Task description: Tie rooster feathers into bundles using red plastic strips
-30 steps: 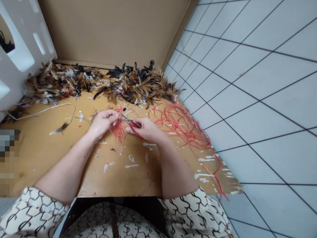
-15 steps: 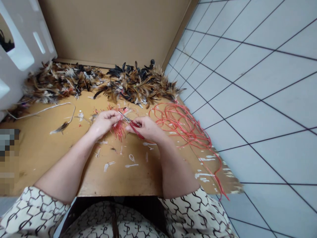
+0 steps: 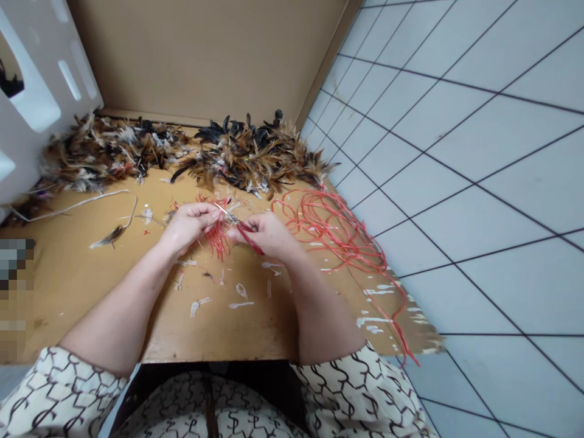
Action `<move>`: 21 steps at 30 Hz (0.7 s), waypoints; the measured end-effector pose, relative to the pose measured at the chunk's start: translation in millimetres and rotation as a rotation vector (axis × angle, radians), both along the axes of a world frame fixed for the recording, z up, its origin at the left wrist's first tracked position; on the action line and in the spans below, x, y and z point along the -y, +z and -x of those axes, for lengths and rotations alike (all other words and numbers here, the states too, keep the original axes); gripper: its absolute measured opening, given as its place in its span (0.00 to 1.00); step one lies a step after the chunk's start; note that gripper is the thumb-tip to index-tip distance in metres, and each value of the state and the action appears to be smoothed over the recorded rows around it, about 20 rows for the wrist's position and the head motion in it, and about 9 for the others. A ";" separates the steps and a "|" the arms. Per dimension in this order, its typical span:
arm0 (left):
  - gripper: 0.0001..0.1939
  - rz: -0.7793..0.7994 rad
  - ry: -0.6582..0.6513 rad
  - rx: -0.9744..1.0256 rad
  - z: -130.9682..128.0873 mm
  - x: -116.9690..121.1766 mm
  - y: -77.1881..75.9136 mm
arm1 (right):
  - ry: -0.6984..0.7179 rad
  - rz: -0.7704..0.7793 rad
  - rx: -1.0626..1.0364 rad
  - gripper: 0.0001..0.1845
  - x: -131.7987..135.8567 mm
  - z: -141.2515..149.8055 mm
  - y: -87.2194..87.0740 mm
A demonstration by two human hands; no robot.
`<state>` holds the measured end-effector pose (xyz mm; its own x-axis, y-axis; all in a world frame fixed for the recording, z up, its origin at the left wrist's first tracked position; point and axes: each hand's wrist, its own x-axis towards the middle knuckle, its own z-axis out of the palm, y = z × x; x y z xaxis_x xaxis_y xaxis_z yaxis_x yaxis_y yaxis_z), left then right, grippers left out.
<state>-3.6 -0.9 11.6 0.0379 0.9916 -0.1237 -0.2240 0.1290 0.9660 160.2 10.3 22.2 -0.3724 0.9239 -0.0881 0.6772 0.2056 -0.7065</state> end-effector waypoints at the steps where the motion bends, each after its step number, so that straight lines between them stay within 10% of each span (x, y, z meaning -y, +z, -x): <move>1: 0.04 0.002 0.011 0.002 -0.1 -0.2 0.1 | -0.010 0.004 -0.004 0.28 -0.1 0.7 -0.7; 21: 0.05 0.002 -0.033 -0.071 1.7 -2.6 -8.4 | 0.106 0.158 -0.079 0.26 0.7 3.2 -5.6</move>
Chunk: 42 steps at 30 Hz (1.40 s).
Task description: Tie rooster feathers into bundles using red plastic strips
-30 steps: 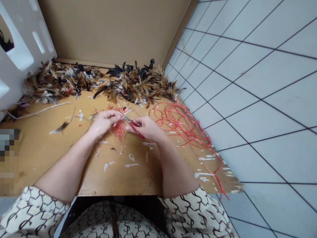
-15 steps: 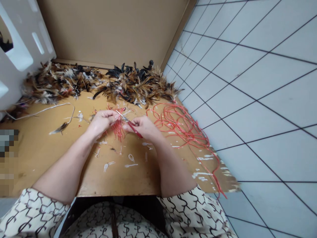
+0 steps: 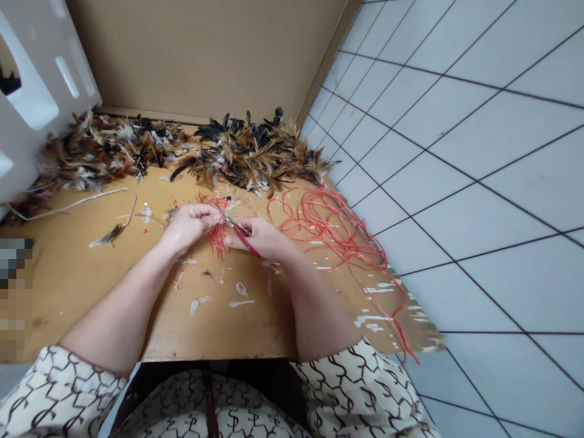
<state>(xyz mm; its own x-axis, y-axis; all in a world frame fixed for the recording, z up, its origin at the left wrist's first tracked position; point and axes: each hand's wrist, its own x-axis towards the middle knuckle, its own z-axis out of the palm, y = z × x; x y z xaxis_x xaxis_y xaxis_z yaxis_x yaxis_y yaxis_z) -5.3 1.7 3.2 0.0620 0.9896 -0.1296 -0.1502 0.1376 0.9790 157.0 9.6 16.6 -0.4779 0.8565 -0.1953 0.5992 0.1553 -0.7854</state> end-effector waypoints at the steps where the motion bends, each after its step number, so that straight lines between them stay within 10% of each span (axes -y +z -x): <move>1: 0.05 0.001 0.001 -0.001 0.2 0.1 -0.4 | -0.002 -0.010 0.008 0.26 -0.4 -0.3 -0.8; 42: 0.05 0.066 0.048 0.031 -0.5 3.7 6.7 | -0.103 0.048 -0.161 0.32 1.0 -1.6 5.4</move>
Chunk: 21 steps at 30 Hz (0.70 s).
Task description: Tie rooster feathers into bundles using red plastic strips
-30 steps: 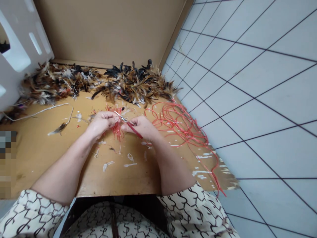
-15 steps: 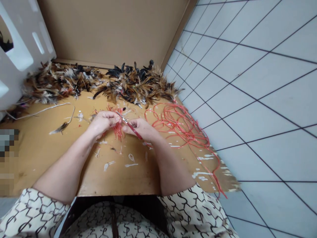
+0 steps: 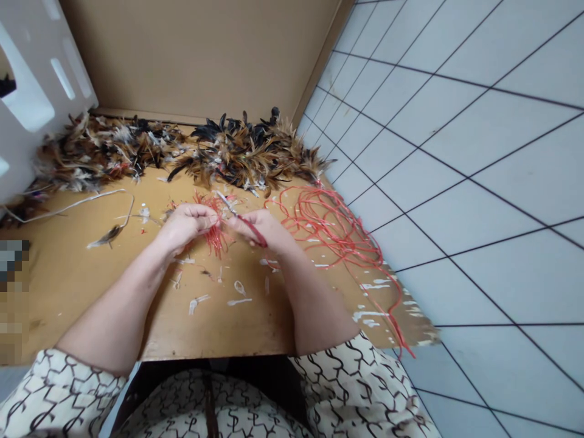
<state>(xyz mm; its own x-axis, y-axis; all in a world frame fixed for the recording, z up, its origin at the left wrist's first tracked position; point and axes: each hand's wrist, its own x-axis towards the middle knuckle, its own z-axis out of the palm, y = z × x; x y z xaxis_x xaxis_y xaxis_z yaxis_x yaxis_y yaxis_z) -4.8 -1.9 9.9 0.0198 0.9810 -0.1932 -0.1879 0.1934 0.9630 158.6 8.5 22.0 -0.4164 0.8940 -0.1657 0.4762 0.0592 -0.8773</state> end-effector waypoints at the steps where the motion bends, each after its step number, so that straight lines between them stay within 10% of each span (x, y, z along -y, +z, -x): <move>1: 0.06 -0.003 0.010 -0.002 0.2 -0.5 -0.5 | -0.037 -0.014 0.003 0.32 -1.0 -2.0 0.3; 10: 0.07 -0.011 0.127 0.123 7.6 -11.3 -9.1 | -0.345 -0.214 0.909 0.18 -7.3 -7.9 6.4; 21: 0.04 -0.012 0.211 0.141 2.6 -11.8 -10.5 | -0.336 -0.372 0.939 0.18 -4.9 -4.2 0.5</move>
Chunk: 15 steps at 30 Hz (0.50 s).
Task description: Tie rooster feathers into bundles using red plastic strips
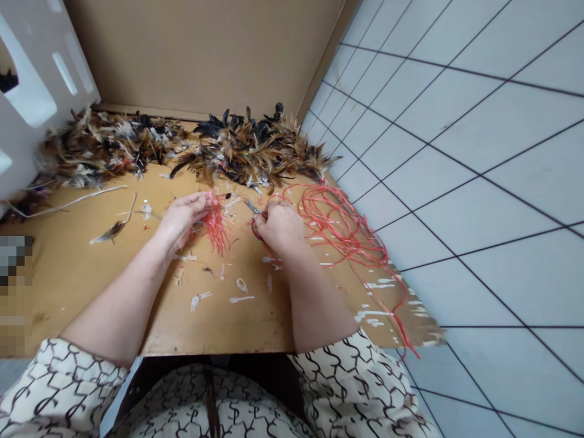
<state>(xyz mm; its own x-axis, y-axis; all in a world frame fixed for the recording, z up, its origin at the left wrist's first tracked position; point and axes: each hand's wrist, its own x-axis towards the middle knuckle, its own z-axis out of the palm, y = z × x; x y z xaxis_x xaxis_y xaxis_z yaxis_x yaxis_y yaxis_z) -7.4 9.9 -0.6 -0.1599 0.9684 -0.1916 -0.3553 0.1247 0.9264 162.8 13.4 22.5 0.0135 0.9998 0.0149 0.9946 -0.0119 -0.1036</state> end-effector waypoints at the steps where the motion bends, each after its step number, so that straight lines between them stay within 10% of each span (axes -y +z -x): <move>1: 0.05 -0.007 0.001 -0.008 0.0 -0.6 -0.8 | 0.015 -0.009 -0.015 0.17 -0.2 0.9 -1.1; 15: 0.19 -0.133 0.108 0.023 7.5 -5.8 0.3 | 0.327 -0.035 -0.221 0.33 15.5 40.6 -22.4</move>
<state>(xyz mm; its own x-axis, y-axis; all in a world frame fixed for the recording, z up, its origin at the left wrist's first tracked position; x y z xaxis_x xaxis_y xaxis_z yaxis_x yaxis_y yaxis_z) -14.9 15.7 -0.3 -0.2611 0.9629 -0.0682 -0.3812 -0.0380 0.9237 122.2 -2.1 0.1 -0.2991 0.9507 0.0814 0.8990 0.3094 -0.3099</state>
